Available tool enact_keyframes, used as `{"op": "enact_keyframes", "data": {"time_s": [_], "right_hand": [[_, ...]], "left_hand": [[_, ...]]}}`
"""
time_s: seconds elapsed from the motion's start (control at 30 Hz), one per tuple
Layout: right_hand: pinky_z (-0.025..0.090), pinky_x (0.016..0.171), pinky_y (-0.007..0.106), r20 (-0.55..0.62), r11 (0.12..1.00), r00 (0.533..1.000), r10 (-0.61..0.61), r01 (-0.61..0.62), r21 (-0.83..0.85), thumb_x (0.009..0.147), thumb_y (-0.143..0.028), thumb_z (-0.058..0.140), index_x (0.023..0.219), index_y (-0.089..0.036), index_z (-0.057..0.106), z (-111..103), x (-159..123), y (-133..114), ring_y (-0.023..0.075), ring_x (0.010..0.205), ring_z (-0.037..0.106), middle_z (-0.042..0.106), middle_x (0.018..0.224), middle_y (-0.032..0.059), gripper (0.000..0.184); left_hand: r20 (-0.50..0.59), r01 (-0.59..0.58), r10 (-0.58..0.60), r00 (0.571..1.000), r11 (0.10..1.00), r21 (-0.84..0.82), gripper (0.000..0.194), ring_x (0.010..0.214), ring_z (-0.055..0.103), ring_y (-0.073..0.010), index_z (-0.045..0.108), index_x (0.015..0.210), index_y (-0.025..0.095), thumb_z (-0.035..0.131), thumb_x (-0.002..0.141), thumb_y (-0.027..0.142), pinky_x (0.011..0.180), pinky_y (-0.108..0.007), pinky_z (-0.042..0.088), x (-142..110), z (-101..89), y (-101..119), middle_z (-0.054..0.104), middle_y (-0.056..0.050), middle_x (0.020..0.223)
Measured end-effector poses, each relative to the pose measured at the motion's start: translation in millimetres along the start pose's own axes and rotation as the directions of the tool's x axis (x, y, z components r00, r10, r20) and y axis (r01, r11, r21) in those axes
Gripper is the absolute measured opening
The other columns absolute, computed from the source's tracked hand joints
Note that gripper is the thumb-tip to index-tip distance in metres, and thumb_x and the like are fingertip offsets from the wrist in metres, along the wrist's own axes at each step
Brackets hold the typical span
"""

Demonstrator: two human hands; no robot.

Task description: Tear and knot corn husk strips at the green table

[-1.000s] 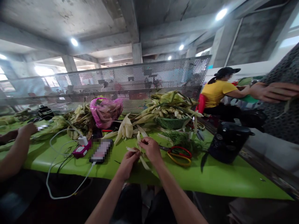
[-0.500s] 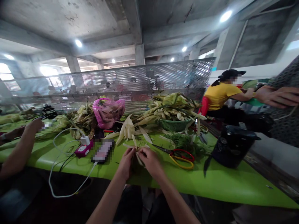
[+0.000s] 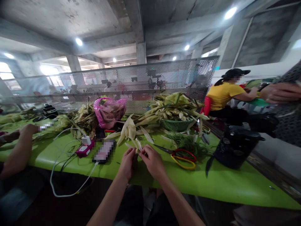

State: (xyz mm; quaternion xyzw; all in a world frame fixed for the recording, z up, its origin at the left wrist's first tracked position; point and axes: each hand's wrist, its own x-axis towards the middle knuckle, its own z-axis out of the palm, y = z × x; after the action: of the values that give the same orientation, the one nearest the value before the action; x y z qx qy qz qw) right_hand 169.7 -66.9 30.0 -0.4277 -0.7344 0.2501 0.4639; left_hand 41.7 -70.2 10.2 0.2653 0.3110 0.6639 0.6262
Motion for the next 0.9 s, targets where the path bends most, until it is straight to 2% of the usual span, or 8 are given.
{"op": "enact_keyframes", "data": {"time_s": [0.17, 0.3, 0.43, 0.57, 0.7, 0.77, 0.83, 0.9], "right_hand": [[0.040, 0.068, 0.029, -0.010, 0.989, 0.996, 0.084, -0.082, 0.121, 0.077, -0.032, 0.065, 0.069, -0.022, 0.060, 4.6, -0.7, 4.1, 0.0191, 0.071, 0.054, 0.059, 0.072, 0.0002, 0.014], [0.043, 0.061, 0.029, 0.081, 0.942, 0.982, 0.168, -0.184, 0.281, 0.076, -0.047, 0.066, 0.074, -0.019, 0.066, 9.2, 1.9, 11.8, 0.0173, 0.062, 0.056, 0.061, 0.064, -0.0001, 0.028], [0.049, 0.073, 0.033, 0.132, 0.876, 0.971, 0.198, -0.235, 0.422, 0.075, -0.056, 0.065, 0.086, -0.018, 0.070, 8.6, 2.2, 15.5, 0.0199, 0.073, 0.064, 0.070, 0.078, 0.0040, 0.040], [0.050, 0.077, 0.034, 0.034, 0.838, 0.966, 0.257, -0.240, 0.491, 0.073, -0.054, 0.069, 0.093, -0.019, 0.069, 5.3, 3.0, 18.8, 0.0218, 0.079, 0.066, 0.072, 0.085, 0.0056, 0.040], [0.049, 0.078, 0.034, -0.078, 0.848, 0.956, 0.283, -0.212, 0.485, 0.070, -0.049, 0.073, 0.085, -0.020, 0.068, 3.2, 7.0, 25.8, 0.0214, 0.078, 0.064, 0.070, 0.079, 0.0036, 0.033], [0.048, 0.078, 0.034, -0.116, 0.861, 0.952, 0.282, -0.198, 0.467, 0.071, -0.047, 0.073, 0.082, -0.020, 0.066, 3.1, 8.2, 28.3, 0.0207, 0.077, 0.063, 0.068, 0.076, 0.0027, 0.030], [0.048, 0.077, 0.033, -0.141, 0.874, 0.950, 0.278, -0.189, 0.447, 0.073, -0.047, 0.070, 0.082, -0.020, 0.065, 4.2, 8.3, 29.3, 0.0198, 0.074, 0.062, 0.067, 0.075, 0.0026, 0.029], [0.049, 0.073, 0.033, -0.159, 0.889, 0.950, 0.269, -0.181, 0.421, 0.075, -0.048, 0.067, 0.082, -0.019, 0.064, 6.0, 8.3, 29.1, 0.0190, 0.071, 0.061, 0.067, 0.075, 0.0033, 0.030]], "left_hand": [[-0.010, 0.046, -0.047, 0.999, 0.999, -0.023, 0.033, 0.042, 0.040, -0.0044, 0.060, 0.068, 0.016, 0.083, 0.055, 0.037, 0.044, -0.019, 0.026, -1.3, 0.4, 4.8, 0.053, 0.006, 0.055], [-0.005, 0.049, -0.049, 0.999, 0.998, -0.047, 0.033, 0.048, 0.047, -0.0052, 0.062, 0.074, 0.017, 0.083, 0.057, 0.035, 0.047, -0.018, 0.032, -0.8, -1.0, 4.7, 0.059, 0.004, 0.063], [0.045, 0.057, -0.055, 0.997, 0.997, -0.056, 0.029, 0.064, 0.058, -0.0091, 0.067, 0.084, 0.018, 0.078, 0.062, 0.034, 0.058, -0.018, 0.042, -2.7, -3.0, 2.4, 0.068, -0.001, 0.083], [0.133, 0.031, -0.038, 0.990, 0.998, 0.047, 0.027, 0.063, 0.057, -0.0101, 0.069, 0.083, 0.018, 0.079, 0.062, 0.034, 0.057, -0.019, 0.041, -5.8, -1.9, 1.4, 0.067, -0.001, 0.077], [0.133, -0.021, 0.009, 0.991, 0.996, 0.089, 0.033, 0.071, 0.058, -0.0120, 0.070, 0.078, 0.017, 0.085, 0.055, 0.035, 0.065, -0.020, 0.042, -7.8, 3.5, 2.2, 0.066, -0.001, 0.075], [0.120, -0.029, 0.014, 0.993, 0.992, 0.125, 0.034, 0.064, 0.054, -0.0108, 0.070, 0.076, 0.015, 0.086, 0.053, 0.036, 0.060, -0.020, 0.039, -8.6, 5.4, 2.4, 0.063, 0.000, 0.067], [0.103, -0.023, 0.007, 0.995, 0.987, 0.159, 0.034, 0.051, 0.044, -0.0073, 0.069, 0.072, 0.014, 0.086, 0.053, 0.036, 0.051, -0.020, 0.032, -9.3, 5.6, 2.5, 0.057, 0.003, 0.057], [0.098, -0.023, 0.006, 0.995, 0.984, 0.176, 0.034, 0.046, 0.038, -0.0056, 0.068, 0.072, 0.014, 0.086, 0.054, 0.037, 0.048, -0.020, 0.028, -9.5, 4.5, 2.5, 0.056, 0.004, 0.056]]}}
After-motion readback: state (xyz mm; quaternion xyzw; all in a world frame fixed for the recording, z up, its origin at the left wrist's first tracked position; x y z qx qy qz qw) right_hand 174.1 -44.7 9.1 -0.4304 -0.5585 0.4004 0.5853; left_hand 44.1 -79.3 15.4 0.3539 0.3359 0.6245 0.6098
